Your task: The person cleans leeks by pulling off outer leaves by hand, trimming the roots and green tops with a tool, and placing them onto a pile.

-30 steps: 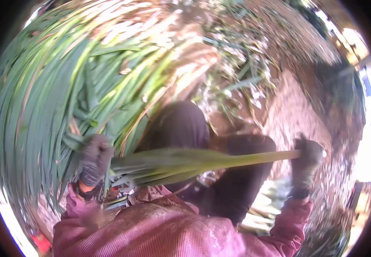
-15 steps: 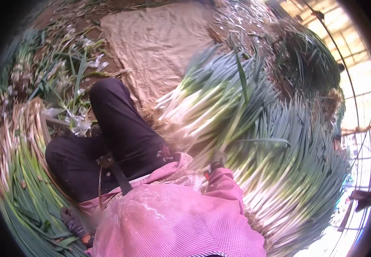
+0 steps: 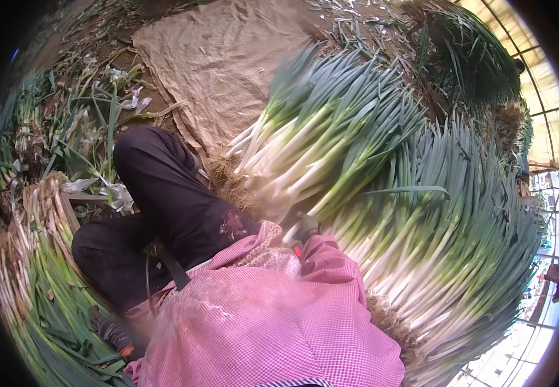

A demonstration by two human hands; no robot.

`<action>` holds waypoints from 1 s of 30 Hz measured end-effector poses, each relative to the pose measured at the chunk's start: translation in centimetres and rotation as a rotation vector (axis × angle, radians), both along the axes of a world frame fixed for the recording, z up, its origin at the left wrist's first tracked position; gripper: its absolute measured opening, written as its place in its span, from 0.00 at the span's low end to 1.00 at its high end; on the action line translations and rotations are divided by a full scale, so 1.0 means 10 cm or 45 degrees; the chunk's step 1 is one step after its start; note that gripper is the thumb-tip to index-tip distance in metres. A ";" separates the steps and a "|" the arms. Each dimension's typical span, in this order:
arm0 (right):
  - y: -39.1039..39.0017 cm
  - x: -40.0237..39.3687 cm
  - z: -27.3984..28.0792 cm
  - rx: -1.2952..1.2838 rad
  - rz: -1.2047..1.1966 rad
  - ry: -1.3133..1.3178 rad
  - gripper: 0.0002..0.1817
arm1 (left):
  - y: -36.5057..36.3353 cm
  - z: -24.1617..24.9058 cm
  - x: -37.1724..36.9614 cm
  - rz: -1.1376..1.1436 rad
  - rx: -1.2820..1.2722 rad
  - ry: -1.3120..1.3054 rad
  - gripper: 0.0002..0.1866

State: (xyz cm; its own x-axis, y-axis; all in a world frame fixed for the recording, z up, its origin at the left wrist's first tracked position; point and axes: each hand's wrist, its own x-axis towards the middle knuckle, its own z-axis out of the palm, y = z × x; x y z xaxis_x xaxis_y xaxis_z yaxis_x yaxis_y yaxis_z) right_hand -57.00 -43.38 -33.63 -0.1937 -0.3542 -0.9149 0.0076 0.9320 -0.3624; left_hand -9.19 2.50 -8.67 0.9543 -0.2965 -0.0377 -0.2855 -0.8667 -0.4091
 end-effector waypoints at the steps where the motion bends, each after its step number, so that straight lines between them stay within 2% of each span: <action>1: 0.06 -0.01 0.07 0.025 0.039 0.030 0.20 | 0.01 0.00 0.01 -0.008 0.022 0.001 0.27; 4: 0.27 -0.21 0.12 -0.062 0.063 0.135 0.18 | 0.04 0.04 0.04 -0.040 0.068 0.000 0.28; 5: 0.28 -0.19 0.42 -0.050 0.006 0.161 0.11 | 0.04 0.04 0.05 -0.051 0.084 0.002 0.29; 7: 0.17 -0.53 0.27 -0.117 0.008 -0.060 0.07 | 0.05 0.06 0.08 -0.072 0.112 0.002 0.30; 9: -0.02 -0.64 0.46 -0.225 -0.257 -0.315 0.07 | 0.06 0.09 0.10 -0.104 0.126 -0.003 0.31; 11: -0.17 -0.05 1.38 -0.712 0.104 0.001 0.05 | 0.10 0.12 0.12 -0.119 0.150 -0.005 0.31; 13: -0.31 0.58 2.08 -1.007 0.268 -0.142 0.03 | 0.15 0.18 0.14 -0.125 0.206 0.005 0.32; 15: -0.32 1.42 2.82 -1.206 0.530 -0.348 0.07 | 0.13 0.24 0.12 -0.113 0.279 0.054 0.33; 16: -0.25 1.86 3.13 -1.287 0.704 -0.436 0.09 | 0.30 0.08 0.14 -0.220 0.252 -0.037 0.37; 17: -0.15 2.30 3.40 -1.374 0.871 -0.527 0.11 | 0.28 0.09 0.12 -0.182 0.262 0.036 0.36; 19: 0.20 3.17 3.81 -1.388 1.129 -0.598 0.13 | 0.34 0.02 0.08 -0.288 0.132 -0.085 0.36; 21: 0.57 4.21 3.76 -1.404 1.767 -0.825 0.15 | 0.29 0.06 0.05 -0.273 -0.041 -0.038 0.39; 22: 0.66 4.53 3.71 -1.310 1.938 -0.812 0.14 | 0.38 -0.03 0.06 -0.275 0.170 -0.062 0.38; 24: 0.75 5.12 3.34 -1.669 2.255 -0.878 0.11 | 0.28 0.08 0.05 -0.230 0.023 -0.011 0.41; 26: 0.77 5.48 2.93 -1.699 2.518 -0.717 0.13 | 0.25 0.05 0.04 -0.201 -0.020 0.007 0.43; 27: 0.75 5.59 2.73 -1.727 2.650 -0.632 0.14 | 0.26 -0.02 0.02 -0.186 -0.061 -0.054 0.39; 29: 0.59 5.73 2.64 -1.474 3.169 -0.248 0.23 | 0.34 -0.18 -0.05 -0.187 -0.151 -0.179 0.32; 30: 0.50 5.78 2.61 -1.262 3.126 -0.305 0.27 | 0.47 -0.24 -0.08 -0.215 -0.002 -0.200 0.33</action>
